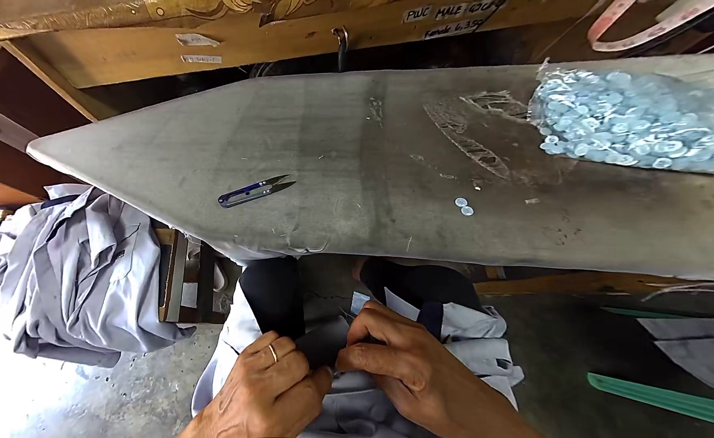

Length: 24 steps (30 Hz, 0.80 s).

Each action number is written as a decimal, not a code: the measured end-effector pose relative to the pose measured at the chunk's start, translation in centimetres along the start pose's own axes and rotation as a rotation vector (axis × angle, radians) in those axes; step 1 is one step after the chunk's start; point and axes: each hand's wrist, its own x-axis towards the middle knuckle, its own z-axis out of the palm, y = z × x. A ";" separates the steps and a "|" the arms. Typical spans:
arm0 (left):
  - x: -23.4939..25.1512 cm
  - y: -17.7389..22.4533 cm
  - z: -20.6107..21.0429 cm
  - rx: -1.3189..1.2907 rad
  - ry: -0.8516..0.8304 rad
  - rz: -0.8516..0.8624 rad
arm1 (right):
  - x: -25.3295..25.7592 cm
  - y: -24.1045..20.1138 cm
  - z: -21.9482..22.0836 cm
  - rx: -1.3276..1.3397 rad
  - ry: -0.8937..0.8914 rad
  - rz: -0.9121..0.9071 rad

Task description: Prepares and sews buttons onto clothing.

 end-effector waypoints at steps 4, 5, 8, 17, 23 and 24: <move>0.6 -0.1 -0.2 -0.299 -0.058 -0.216 | 0.3 0.5 0.0 0.177 -0.065 0.018; 0.8 -0.1 -0.3 -0.374 -0.075 -0.268 | 0.4 0.6 0.0 0.219 -0.078 0.039; 1.2 -0.3 -0.4 -0.523 -0.111 -0.404 | 0.6 0.7 0.1 0.309 -0.118 0.100; 1.6 -0.7 -0.7 -0.830 -0.194 -0.784 | 0.5 -0.9 0.3 0.240 -0.110 0.046; 1.8 -0.9 -0.3 -0.879 -0.163 -0.835 | 0.0 -0.8 2.9 0.071 0.210 -0.032; 1.8 -0.8 -0.3 -0.877 -0.170 -0.845 | 0.1 -1.2 2.3 0.208 0.221 -0.003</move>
